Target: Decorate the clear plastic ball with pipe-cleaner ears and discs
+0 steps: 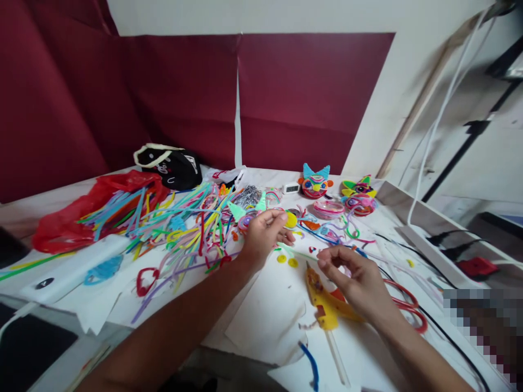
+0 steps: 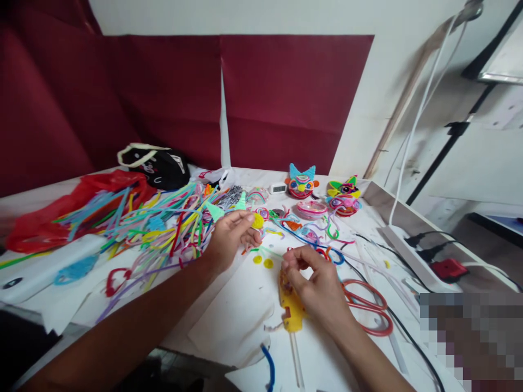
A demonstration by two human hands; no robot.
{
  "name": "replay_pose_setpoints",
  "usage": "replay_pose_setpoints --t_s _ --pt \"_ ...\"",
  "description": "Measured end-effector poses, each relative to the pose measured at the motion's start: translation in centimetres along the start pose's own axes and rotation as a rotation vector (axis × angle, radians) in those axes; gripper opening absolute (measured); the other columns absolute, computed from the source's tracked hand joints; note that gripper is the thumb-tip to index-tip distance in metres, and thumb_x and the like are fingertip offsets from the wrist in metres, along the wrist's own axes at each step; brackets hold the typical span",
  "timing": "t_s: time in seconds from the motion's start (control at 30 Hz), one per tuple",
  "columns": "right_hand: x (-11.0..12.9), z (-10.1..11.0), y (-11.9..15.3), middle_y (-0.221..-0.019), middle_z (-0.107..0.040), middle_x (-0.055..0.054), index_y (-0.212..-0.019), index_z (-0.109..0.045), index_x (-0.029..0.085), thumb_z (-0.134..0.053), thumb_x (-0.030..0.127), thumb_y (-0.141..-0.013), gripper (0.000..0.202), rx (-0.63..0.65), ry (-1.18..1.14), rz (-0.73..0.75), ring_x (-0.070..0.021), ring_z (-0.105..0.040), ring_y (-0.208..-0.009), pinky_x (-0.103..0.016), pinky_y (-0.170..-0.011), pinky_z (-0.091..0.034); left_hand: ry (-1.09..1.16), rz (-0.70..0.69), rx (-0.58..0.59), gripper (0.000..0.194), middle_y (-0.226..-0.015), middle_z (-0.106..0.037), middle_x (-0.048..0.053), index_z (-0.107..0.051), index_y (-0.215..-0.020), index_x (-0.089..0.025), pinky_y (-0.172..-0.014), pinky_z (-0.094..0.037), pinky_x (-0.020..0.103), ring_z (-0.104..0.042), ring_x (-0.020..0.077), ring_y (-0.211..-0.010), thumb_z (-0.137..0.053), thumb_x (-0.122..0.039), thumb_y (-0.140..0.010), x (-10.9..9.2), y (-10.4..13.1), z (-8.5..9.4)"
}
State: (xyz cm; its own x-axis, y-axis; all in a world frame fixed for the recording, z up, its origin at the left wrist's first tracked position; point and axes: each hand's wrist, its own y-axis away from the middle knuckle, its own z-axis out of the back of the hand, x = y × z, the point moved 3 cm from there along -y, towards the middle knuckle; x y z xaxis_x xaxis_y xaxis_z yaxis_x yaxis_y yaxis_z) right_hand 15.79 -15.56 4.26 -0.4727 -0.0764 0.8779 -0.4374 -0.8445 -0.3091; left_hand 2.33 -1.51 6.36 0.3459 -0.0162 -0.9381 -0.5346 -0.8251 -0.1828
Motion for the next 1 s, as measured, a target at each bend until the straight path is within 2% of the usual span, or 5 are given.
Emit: replay_pose_setpoints --t_s 0.3,0.6,0.73,0.83,1.0 --pt "-0.5 0.0 -0.5 -0.076 -0.07 -0.001 -0.079 -0.066 0.023 -0.055 0.032 -0.084 0.015 0.293 0.35 0.096 -0.0184 -0.063 -0.068 -0.029 -0.06 -0.043 -0.091 -0.098 -0.245 0.03 -0.053 -0.064 -0.002 -0.058 -0.085 -0.014 -0.048 -0.052 0.02 -0.065 0.0128 -0.048 -0.074 -0.036 -0.071 -1.7 -0.1 7.7" --pt "-0.8 -0.6 -1.2 -0.082 -0.071 -0.003 -0.086 -0.066 0.024 -0.055 0.036 -0.084 0.016 0.322 0.416 0.099 -0.0201 -0.066 -0.074 -0.032 -0.067 -0.047 -0.366 -0.176 -0.354 0.026 -0.048 -0.062 -0.003 -0.062 -0.085 -0.015 -0.039 -0.047 0.022 -0.059 0.0136 -0.038 -0.066 -0.039 -0.076 0.4 -1.3 12.7" --pt "-0.6 -3.2 -5.0 -0.098 -0.072 -0.006 -0.096 -0.068 0.023 -0.071 0.034 -0.069 0.029 0.25 0.129 0.016 -0.024 -0.067 -0.088 -0.035 -0.075 -0.05 -0.425 -0.211 -0.402 0.02 -0.043 -0.058 -0.005 -0.064 -0.084 -0.016 -0.038 -0.043 0.019 -0.055 0.0118 -0.035 -0.063 -0.036 -0.079 0.9 -1.2 13.4" --pt "-1.4 -6.2 -8.3 -0.102 -0.072 -0.008 -0.1 -0.066 0.02 -0.074 0.032 -0.066 0.037 0.233 0.053 -0.039 -0.0248 -0.068 -0.094 -0.037 -0.08 -0.053 -0.457 -0.223 -0.421 0.018 -0.043 -0.058 -0.005 -0.066 -0.081 -0.017 -0.039 -0.041 0.02 -0.054 0.0113 -0.036 -0.063 -0.035 -0.079 1.0 -0.9 13.6" --pt "-2.9 -10.1 -11.6 -0.087 -0.07 -0.003 -0.091 -0.065 0.015 -0.076 0.025 -0.074 0.023 0.287 -0.005 -0.167 -0.018 -0.067 -0.081 -0.034 -0.077 -0.055 -0.437 -0.218 -0.46 0.017 -0.056 -0.062 -0.004 -0.065 -0.077 -0.018 -0.046 -0.043 0.021 -0.058 0.0115 -0.044 -0.063 -0.036 -0.076 1.8 -1.1 14.2"
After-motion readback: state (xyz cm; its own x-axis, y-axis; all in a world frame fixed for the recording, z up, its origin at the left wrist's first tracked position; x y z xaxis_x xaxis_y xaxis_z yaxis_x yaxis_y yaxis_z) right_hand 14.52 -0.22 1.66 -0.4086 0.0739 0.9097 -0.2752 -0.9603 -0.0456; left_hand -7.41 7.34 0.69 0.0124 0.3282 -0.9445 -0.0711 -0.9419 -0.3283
